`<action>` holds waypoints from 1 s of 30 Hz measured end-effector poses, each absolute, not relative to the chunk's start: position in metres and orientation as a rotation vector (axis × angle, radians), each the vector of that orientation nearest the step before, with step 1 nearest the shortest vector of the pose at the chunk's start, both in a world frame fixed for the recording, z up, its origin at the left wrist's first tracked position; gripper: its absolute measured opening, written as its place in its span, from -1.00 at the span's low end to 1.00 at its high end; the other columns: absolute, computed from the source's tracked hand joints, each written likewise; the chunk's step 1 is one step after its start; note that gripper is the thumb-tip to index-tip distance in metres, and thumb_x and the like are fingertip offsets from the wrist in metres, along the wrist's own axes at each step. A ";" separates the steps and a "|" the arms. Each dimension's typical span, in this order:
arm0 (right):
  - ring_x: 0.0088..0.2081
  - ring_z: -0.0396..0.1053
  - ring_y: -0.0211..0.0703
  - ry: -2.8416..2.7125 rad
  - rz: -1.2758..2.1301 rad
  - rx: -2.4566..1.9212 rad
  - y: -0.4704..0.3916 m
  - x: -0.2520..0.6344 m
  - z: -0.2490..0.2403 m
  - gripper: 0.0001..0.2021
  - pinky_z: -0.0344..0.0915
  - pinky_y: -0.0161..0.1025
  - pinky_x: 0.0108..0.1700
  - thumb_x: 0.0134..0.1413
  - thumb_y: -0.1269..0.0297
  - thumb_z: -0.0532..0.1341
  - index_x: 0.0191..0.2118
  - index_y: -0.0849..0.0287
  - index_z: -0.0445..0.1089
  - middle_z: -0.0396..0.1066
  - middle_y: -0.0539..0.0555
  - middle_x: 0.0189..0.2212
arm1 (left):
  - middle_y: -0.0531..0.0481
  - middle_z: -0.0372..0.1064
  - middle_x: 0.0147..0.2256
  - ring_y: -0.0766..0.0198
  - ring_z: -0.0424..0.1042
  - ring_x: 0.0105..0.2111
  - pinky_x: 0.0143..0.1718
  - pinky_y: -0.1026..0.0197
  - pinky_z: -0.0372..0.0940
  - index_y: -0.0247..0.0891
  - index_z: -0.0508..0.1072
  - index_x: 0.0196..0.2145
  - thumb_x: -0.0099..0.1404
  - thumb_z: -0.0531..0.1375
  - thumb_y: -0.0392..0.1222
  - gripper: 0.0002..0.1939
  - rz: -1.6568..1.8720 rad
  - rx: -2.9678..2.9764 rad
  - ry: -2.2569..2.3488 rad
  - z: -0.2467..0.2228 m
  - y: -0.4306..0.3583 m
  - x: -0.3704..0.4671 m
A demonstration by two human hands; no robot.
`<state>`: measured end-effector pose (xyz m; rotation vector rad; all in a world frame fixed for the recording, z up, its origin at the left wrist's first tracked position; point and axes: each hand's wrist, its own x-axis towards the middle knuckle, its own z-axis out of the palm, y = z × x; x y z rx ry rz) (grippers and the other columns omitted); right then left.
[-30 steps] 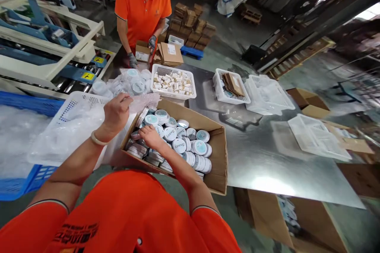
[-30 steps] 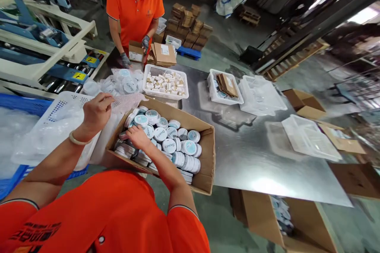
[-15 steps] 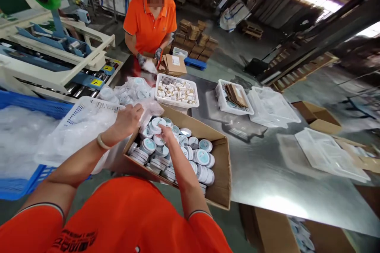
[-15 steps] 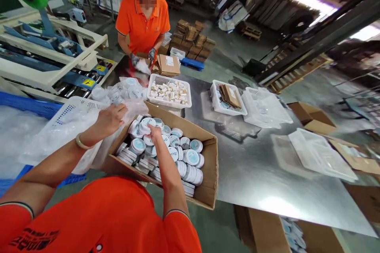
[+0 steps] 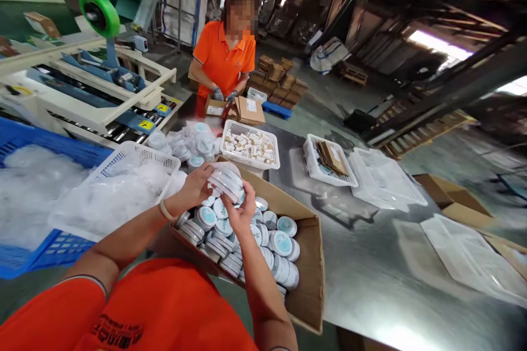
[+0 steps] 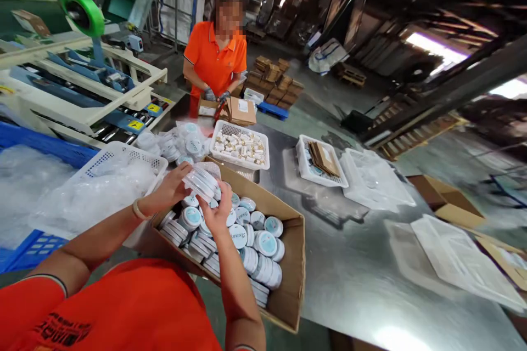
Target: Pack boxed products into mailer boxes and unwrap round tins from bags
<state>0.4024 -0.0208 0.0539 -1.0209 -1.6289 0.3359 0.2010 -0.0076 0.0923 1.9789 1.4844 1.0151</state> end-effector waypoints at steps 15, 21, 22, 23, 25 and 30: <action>0.29 0.43 0.24 -1.924 -0.336 -0.992 0.022 0.408 0.066 -0.56 0.49 0.22 0.24 0.50 0.20 0.25 0.38 0.09 0.34 0.44 0.34 0.27 | -0.27 0.50 0.13 -0.07 0.55 0.12 0.21 -0.06 0.52 -0.33 0.57 0.14 0.03 0.28 -0.51 -0.33 0.979 1.938 1.613 0.101 0.051 0.198; 0.15 0.51 0.25 -1.745 -0.234 -1.212 0.002 0.447 0.056 -0.68 0.54 0.24 0.13 0.47 0.10 0.32 0.17 0.15 0.46 0.48 0.35 0.12 | -0.25 0.52 -0.01 -0.06 0.57 -0.01 0.19 -0.09 0.49 -0.39 0.66 0.02 0.05 0.29 -0.52 -0.46 1.003 1.942 1.858 0.135 0.163 0.093; 0.15 0.51 0.26 -1.721 -0.207 -1.264 -0.002 0.452 0.049 -0.66 0.52 0.27 0.14 0.47 0.06 0.32 0.16 0.15 0.46 0.46 0.36 0.14 | -0.26 0.52 -0.01 -0.07 0.56 0.00 0.20 -0.09 0.47 -0.40 0.67 0.02 0.07 0.27 -0.53 -0.47 1.006 1.944 1.892 0.135 0.179 0.081; 0.15 0.49 0.27 -1.693 -0.186 -1.315 -0.007 0.456 0.041 -0.64 0.51 0.29 0.15 0.46 0.01 0.32 0.15 0.15 0.46 0.45 0.37 0.15 | -0.27 0.53 0.00 -0.07 0.56 0.02 0.22 -0.09 0.45 -0.40 0.67 0.03 0.10 0.25 -0.55 -0.47 1.007 1.947 1.921 0.133 0.194 0.070; 0.17 0.46 0.29 -1.640 -0.145 -1.413 -0.015 0.465 0.026 -0.59 0.47 0.32 0.18 0.43 -0.08 0.32 0.14 0.13 0.47 0.42 0.38 0.17 | -0.29 0.53 0.01 -0.07 0.53 0.07 0.26 -0.08 0.41 -0.40 0.66 0.05 0.15 0.18 -0.59 -0.46 1.010 1.938 1.972 0.125 0.220 0.055; 0.20 0.43 0.35 -1.598 -0.018 -1.594 -0.034 0.483 0.000 -0.54 0.44 0.33 0.17 0.42 -0.17 0.28 0.12 0.13 0.47 0.40 0.38 0.18 | -0.28 0.51 -0.01 0.00 0.48 0.07 0.27 -0.01 0.36 -0.42 0.64 0.03 0.28 0.09 -0.62 -0.52 1.025 1.882 2.051 0.100 0.279 0.041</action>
